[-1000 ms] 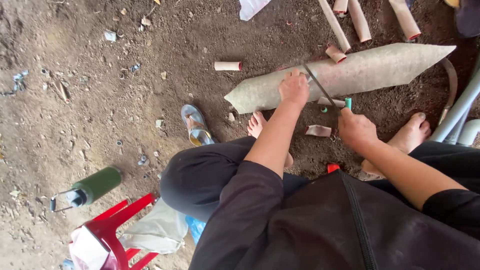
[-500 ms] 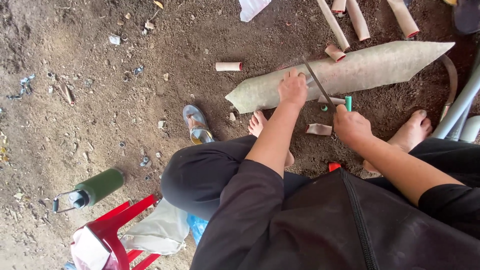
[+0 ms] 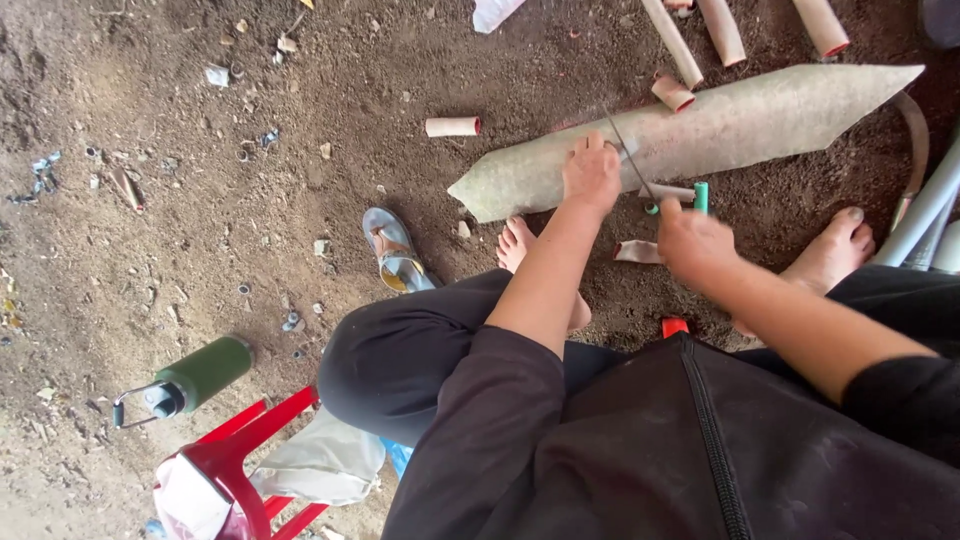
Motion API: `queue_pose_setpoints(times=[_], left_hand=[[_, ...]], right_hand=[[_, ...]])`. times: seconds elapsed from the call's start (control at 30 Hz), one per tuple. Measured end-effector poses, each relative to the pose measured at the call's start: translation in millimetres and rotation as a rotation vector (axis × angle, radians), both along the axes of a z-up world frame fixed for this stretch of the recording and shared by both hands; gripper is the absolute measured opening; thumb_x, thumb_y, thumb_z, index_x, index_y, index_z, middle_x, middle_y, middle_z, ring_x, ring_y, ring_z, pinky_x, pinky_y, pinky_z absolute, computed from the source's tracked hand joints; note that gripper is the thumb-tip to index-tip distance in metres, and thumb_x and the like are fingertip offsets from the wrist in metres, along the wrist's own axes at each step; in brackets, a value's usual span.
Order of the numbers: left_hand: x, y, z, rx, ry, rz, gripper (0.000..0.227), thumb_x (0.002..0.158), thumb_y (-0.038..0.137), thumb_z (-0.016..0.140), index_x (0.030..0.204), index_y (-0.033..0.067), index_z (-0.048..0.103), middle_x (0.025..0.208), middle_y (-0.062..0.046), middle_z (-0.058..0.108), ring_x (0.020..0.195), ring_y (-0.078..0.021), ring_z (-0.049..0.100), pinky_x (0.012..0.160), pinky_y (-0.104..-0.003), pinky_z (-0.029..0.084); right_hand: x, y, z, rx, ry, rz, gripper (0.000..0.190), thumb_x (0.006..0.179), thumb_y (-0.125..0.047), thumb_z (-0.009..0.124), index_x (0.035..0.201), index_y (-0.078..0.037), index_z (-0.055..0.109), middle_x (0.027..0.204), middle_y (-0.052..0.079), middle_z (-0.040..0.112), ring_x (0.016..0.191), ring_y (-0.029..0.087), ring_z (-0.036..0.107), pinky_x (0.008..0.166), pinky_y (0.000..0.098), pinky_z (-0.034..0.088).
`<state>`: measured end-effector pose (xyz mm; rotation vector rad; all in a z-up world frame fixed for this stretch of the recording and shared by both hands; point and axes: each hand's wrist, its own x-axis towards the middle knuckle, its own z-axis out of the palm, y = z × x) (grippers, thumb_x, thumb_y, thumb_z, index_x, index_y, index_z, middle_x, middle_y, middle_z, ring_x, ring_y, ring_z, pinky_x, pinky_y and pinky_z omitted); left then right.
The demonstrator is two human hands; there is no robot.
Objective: Cutting small sections of PVC pipe using a handheld hacksaw blade while sitting on the ground.
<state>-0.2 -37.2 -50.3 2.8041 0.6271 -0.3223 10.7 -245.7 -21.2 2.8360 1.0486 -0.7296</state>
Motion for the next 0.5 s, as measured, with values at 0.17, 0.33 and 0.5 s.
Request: queue_pose_setpoints(times=[0.17, 0.33, 0.5], left_hand=[[-0.8, -0.8, 7.6, 0.018, -0.158, 0.021, 0.013, 0.091, 0.013, 0.068, 0.094, 0.0008, 0.072, 0.101, -0.012, 0.058, 0.105, -0.0356, 0.063, 0.088, -0.048, 0.055], [-3.4, -3.4, 31.5, 0.025, -0.075, 0.008, 0.019, 0.089, 0.021, 0.073, 0.097, 0.0042, 0.07, 0.104, -0.009, 0.058, 0.11, -0.0343, 0.062, 0.092, -0.049, 0.057], [-5.9, -3.7, 23.4, 0.088, -0.102, -0.043, 0.009, 0.092, 0.014, 0.068, 0.092, 0.0056, 0.068, 0.099, -0.009, 0.056, 0.104, -0.0309, 0.062, 0.087, -0.046, 0.056]], right_hand=[[45.6, 57.2, -44.2, 0.17, 0.005, -0.012, 0.009, 0.102, -0.025, 0.053, 0.108, -0.018, 0.051, 0.086, 0.01, 0.073, 0.083, 0.041, 0.081, 0.071, 0.058, 0.064], [-2.7, -9.1, 2.4, 0.011, 0.048, -0.044, 0.007, 0.104, -0.022, 0.054, 0.109, -0.02, 0.049, 0.087, 0.013, 0.075, 0.086, 0.042, 0.082, 0.079, 0.0579, 0.064], [23.2, 32.2, -34.5, 0.028, 0.254, -0.163, 0.012, 0.108, -0.027, 0.044, 0.113, -0.02, 0.051, 0.098, 0.018, 0.079, 0.099, 0.048, 0.08, 0.087, 0.0637, 0.061]])
